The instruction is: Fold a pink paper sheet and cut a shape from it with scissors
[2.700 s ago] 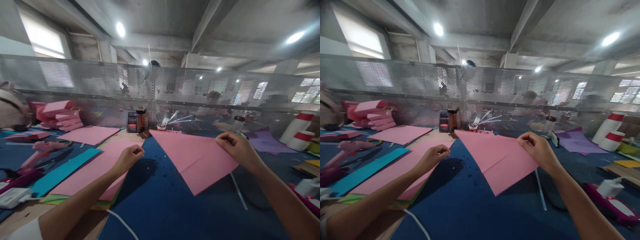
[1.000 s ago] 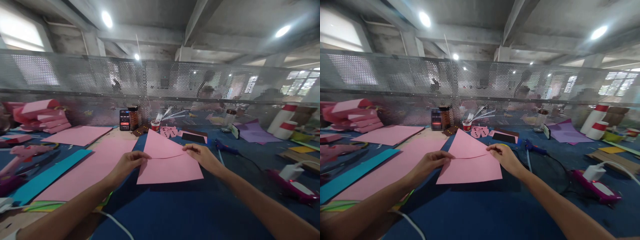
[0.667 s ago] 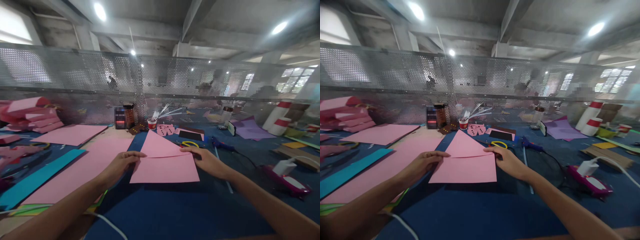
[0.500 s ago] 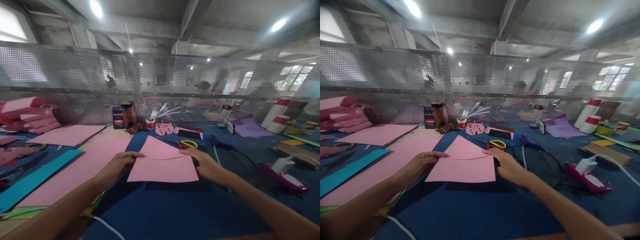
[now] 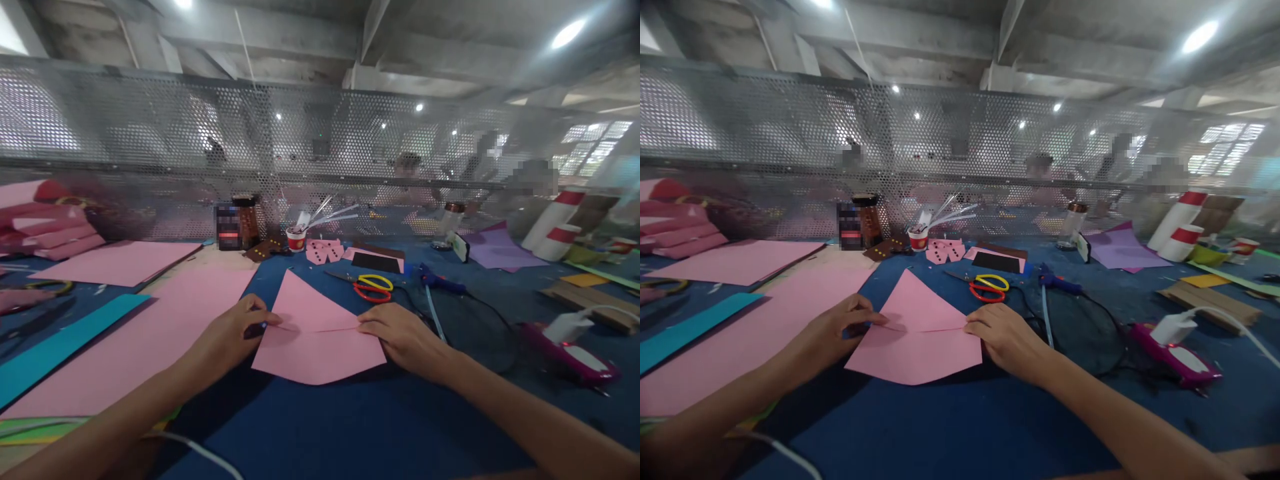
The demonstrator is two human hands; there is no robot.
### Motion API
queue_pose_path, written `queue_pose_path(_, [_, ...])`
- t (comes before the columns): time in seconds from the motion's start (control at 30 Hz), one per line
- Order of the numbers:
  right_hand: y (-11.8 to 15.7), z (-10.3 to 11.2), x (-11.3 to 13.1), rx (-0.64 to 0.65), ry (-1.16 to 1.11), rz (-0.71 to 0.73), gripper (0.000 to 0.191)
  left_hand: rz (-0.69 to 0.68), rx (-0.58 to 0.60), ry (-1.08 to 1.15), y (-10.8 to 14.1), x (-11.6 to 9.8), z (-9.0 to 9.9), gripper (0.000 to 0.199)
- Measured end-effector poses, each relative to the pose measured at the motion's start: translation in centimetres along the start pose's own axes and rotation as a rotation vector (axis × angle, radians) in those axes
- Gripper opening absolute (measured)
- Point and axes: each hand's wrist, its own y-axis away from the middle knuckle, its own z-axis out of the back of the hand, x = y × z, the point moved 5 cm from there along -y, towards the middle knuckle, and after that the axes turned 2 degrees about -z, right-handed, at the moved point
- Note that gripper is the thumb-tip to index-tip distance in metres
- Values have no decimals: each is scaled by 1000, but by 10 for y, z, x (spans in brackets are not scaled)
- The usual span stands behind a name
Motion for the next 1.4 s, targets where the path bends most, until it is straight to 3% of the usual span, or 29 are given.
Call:
queue_pose_path(0.1, [1,-4,-2,39,-37,-5,36,-84,9,-167,2,-5,-2,22])
queue_pose_path(0.27, [4,-13,-10,40,-68,-42,36,-186,112,-100,5,-8,-11,29])
queue_pose_path(0.53, [3,-13,-18,55,-104,-158,26,-148,119,-32,7,-1,-13,43])
queue_pose_path(0.93, [0,-15,-22,73,-104,-206,16,-137,108,-33,4,7,-17,46])
queue_pose_path(1.23, [1,-13,-19,96,-108,-194,20,-187,105,-171,6,-4,-16,45])
queue_pose_path(1.4, [3,-15,-20,92,-108,-215,15,-204,111,-207,7,-11,-15,33])
